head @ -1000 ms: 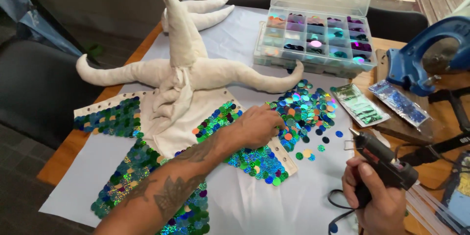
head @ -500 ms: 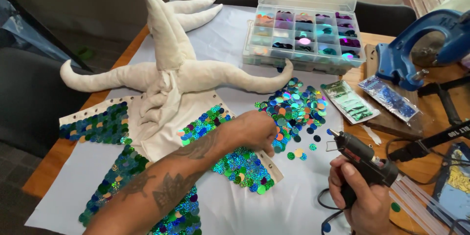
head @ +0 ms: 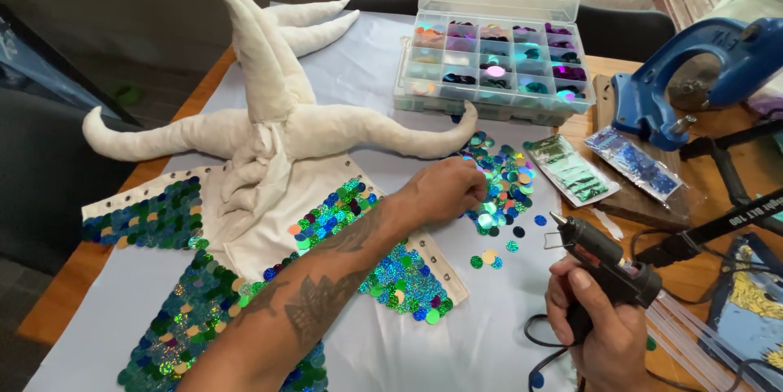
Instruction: Gluing sequins onto a white fabric headpiece using a hot glue gun.
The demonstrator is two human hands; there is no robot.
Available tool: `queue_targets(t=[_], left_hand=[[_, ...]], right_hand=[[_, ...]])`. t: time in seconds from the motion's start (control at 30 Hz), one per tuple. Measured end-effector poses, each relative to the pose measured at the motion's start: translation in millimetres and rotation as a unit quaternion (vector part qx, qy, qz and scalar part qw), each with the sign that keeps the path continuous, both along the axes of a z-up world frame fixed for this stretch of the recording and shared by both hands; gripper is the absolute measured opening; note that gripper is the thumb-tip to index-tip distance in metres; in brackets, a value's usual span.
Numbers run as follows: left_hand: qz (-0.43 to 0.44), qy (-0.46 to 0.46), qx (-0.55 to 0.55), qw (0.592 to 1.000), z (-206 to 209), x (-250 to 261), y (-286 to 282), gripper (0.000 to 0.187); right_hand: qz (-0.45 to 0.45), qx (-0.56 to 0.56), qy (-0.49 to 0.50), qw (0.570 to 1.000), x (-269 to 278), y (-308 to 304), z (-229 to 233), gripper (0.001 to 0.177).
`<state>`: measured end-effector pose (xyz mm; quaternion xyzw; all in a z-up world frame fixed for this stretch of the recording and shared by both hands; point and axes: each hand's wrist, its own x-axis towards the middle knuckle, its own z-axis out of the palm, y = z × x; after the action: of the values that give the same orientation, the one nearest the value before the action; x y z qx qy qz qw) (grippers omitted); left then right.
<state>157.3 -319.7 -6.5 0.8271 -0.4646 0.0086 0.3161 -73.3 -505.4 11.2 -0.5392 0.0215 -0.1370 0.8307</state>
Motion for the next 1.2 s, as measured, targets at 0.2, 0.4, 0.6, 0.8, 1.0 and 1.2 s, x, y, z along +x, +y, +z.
queue_targets(t=[0.2,0.4,0.6,0.8,1.0,1.2], left_hand=[[-0.085,-0.011,0.039,0.996,17,-16,-3,0.027],[-0.075,-0.033,0.045,0.996,11,-12,-10,0.007],[-0.042,0.21,-0.042,0.976,14,-7,-6,0.017],[-0.028,0.3,-0.054,0.952,8,1,2,0.035],[0.001,0.311,-0.062,0.948,18,-4,10,0.034],[0.005,0.303,-0.074,0.95,8,1,9,0.02]], right_hand=[[0.015,0.004,0.0,1.0,-2,2,2,0.025],[-0.001,-0.004,-0.019,1.0,-5,2,6,0.025],[0.013,0.006,-0.023,1.0,-3,5,11,0.024],[0.017,0.008,-0.019,1.0,-3,1,4,0.025],[0.018,0.013,-0.002,1.0,-2,1,1,0.025],[0.017,0.01,-0.017,1.0,-3,3,4,0.025]])
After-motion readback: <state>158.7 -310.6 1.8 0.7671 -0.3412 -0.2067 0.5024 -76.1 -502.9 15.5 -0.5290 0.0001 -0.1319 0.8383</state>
